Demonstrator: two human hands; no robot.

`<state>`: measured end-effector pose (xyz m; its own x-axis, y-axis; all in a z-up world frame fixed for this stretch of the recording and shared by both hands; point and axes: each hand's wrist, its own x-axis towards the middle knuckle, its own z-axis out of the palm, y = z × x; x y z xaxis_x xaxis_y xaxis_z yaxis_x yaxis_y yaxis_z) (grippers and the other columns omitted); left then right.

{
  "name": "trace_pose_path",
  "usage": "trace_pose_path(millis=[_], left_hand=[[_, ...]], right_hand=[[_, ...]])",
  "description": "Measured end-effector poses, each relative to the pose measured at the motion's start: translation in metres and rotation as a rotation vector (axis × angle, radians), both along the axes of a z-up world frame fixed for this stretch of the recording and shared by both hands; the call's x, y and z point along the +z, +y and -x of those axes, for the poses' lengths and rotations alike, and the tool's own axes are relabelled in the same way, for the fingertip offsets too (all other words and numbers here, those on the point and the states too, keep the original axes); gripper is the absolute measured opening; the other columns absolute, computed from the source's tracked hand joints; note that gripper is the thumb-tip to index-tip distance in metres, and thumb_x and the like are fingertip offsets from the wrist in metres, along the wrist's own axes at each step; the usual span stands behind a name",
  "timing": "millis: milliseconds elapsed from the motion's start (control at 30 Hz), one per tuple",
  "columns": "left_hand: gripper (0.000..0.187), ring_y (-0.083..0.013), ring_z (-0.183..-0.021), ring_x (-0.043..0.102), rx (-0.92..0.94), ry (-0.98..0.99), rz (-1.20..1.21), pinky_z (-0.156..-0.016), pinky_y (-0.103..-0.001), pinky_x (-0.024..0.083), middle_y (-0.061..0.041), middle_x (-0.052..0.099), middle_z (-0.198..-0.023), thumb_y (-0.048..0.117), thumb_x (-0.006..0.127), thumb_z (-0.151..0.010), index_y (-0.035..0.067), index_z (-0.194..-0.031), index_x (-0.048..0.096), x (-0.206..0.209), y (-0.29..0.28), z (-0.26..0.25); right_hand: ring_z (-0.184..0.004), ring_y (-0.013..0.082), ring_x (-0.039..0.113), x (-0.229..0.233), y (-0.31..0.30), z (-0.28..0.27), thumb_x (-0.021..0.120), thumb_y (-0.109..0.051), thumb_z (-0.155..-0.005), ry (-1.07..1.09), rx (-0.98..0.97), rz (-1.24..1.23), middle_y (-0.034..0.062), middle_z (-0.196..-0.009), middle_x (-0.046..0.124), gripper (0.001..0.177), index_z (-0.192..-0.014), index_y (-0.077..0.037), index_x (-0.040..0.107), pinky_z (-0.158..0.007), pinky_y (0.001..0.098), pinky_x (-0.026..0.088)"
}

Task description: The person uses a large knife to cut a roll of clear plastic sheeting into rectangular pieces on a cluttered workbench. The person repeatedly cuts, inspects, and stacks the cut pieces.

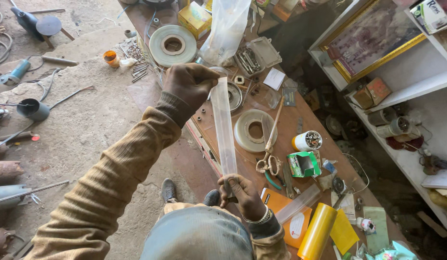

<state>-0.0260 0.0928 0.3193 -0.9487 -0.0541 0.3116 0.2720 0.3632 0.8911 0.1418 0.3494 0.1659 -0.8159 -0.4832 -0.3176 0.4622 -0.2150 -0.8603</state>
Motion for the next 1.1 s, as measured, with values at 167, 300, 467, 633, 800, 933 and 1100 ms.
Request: trace_pose_path(millis=[167,300,467,633,800,933,1100], left_hand=[[0.053,-0.0172,-0.087,0.075,0.02,-0.168,-0.247,-0.077,-0.029,0.066,-0.014,0.079,-0.106,0.013,0.075,-0.09,0.004,-0.141,0.06,-0.055,0.003,-0.007],[0.082,-0.0256,-0.096,0.074,0.029,-0.618,-0.661,-0.08,-0.034,0.065,-0.023,0.071,-0.118,0.006,0.073,-0.089,0.001,-0.157,0.027,-0.115,0.029,-0.049],[0.071,-0.0184,-0.094,0.074,-0.055,-0.615,-0.903,-0.079,-0.032,0.066,-0.018,0.072,-0.111,0.003,0.068,-0.085,0.01,-0.15,0.04,-0.17,0.058,-0.12],[0.033,-0.0118,-0.083,0.071,-0.202,-0.69,-0.593,-0.076,-0.026,0.061,-0.009,0.078,-0.101,0.001,0.068,-0.091,0.003,-0.124,0.072,-0.192,0.05,-0.125],[0.031,-0.0084,-0.082,0.069,-0.215,-0.598,-0.46,-0.075,-0.025,0.06,-0.008,0.078,-0.096,-0.003,0.069,-0.09,0.001,-0.12,0.075,-0.197,0.033,-0.103],[0.03,-0.0103,-0.079,0.069,-0.211,-0.721,-0.677,-0.07,-0.027,0.06,-0.008,0.078,-0.098,-0.001,0.066,-0.092,-0.001,-0.122,0.073,-0.198,0.026,-0.096],[0.034,-0.0085,-0.081,0.069,-0.269,-0.662,-0.641,-0.073,-0.024,0.061,-0.007,0.076,-0.096,-0.001,0.068,-0.093,0.0,-0.127,0.071,-0.193,0.021,-0.087]], right_hand=[[-0.057,0.009,0.05,-0.02,-0.006,0.004,0.05,-0.022,-0.109,-0.069,-0.028,0.057,0.0011,-0.073,0.052,0.024,-0.11,-0.001,0.061,-0.049,0.0238,0.045],[-0.05,0.0068,0.043,-0.034,-0.013,0.008,0.05,-0.021,-0.107,-0.181,-0.114,0.023,-0.001,-0.069,0.05,0.021,-0.106,-0.003,0.061,-0.043,0.0214,0.036],[-0.049,0.0055,0.043,-0.053,-0.021,0.01,0.049,-0.024,-0.108,-0.135,-0.174,-0.155,-0.0025,-0.068,0.052,0.025,-0.103,-0.003,0.063,-0.043,0.0209,0.035],[-0.052,0.0096,0.052,-0.047,-0.037,0.012,0.049,-0.027,-0.113,-0.143,-0.132,-0.178,0.0026,-0.071,0.059,0.035,-0.095,0.001,0.057,-0.045,0.0251,0.043],[-0.06,0.0162,0.068,-0.021,-0.052,0.026,0.044,-0.029,-0.102,-0.292,-0.095,-0.255,0.0064,-0.078,0.071,0.034,-0.11,-0.001,0.063,-0.057,0.0302,0.058],[-0.057,0.0128,0.06,-0.019,-0.062,0.029,0.043,-0.032,-0.108,-0.099,-0.111,-0.301,0.0067,-0.072,0.063,0.039,-0.109,0.002,0.063,-0.053,0.0282,0.054],[-0.054,0.0125,0.057,-0.032,-0.073,0.039,0.043,-0.033,-0.108,-0.088,-0.2,-0.282,0.0067,-0.07,0.061,0.038,-0.106,0.001,0.061,-0.049,0.0292,0.053]])
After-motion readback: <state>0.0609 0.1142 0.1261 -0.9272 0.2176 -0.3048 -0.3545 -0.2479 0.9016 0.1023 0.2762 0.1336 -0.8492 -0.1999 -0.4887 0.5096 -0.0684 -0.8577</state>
